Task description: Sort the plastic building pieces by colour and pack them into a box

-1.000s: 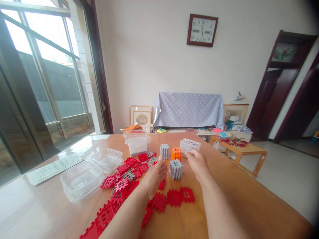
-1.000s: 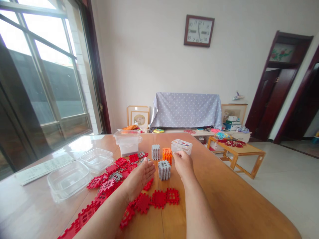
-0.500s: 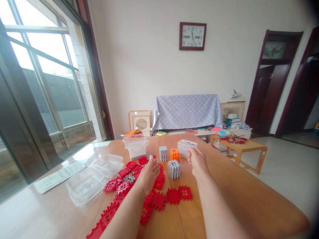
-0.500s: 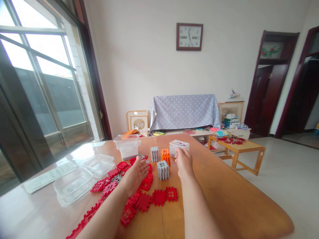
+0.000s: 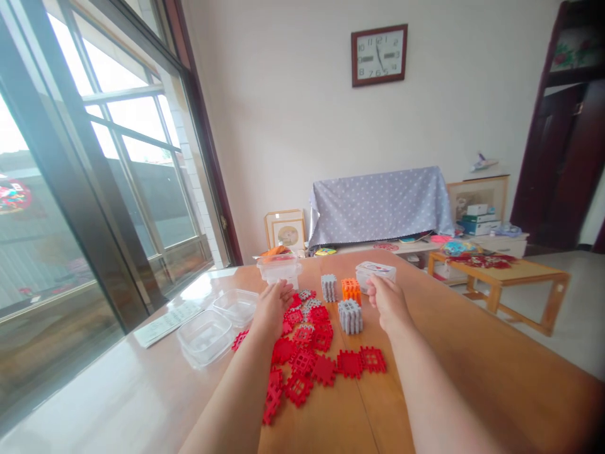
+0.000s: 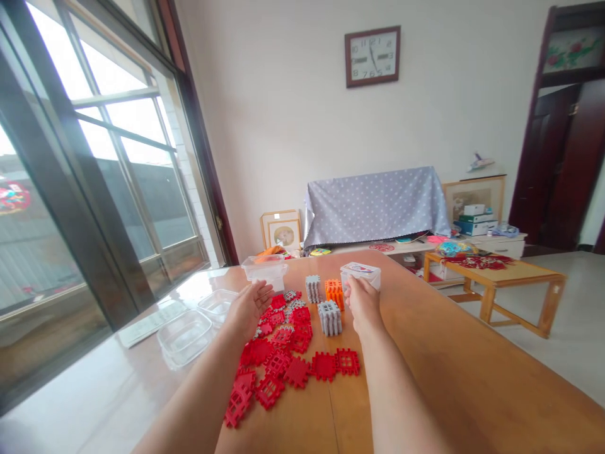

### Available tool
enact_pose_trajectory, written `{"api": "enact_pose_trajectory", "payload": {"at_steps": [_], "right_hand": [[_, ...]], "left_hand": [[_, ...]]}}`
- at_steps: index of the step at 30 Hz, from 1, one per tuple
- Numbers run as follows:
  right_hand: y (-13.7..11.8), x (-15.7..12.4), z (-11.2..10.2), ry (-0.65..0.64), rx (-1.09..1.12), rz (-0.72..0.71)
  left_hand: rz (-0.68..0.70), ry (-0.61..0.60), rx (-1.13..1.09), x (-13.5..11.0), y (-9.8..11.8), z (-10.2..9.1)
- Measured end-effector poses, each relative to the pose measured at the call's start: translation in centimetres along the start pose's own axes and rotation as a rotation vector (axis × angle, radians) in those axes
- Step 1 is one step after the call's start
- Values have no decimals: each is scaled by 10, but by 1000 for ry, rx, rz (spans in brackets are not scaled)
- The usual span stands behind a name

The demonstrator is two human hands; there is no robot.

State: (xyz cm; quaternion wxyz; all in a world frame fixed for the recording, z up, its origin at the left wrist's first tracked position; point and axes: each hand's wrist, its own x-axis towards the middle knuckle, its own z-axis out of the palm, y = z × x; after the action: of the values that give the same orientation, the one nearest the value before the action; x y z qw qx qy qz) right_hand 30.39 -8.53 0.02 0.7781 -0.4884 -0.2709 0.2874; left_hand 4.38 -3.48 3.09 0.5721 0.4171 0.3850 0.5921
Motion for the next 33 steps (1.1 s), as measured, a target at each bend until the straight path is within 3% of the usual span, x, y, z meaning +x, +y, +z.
{"api": "enact_pose_trajectory", "payload": {"at_steps": [4,10,16,22,33], "right_hand": [[-3,-3,1,-22,16,5],[-5,-7,4,-42,20,5],[-1,-8,6,-64,-9,-2],[-1,-8,6,-76,-32,-12],[-6,-12,8,-92,-23,15]], "left_hand": [[125,-85,490,-7,5,-22],[246,-484,1058,-33,-13,-38],[315,-595,1447,-41,-39,-37],[402,-498,1648,-30,-41,-34],[364,-83,1736,6,-34,-19]]}}
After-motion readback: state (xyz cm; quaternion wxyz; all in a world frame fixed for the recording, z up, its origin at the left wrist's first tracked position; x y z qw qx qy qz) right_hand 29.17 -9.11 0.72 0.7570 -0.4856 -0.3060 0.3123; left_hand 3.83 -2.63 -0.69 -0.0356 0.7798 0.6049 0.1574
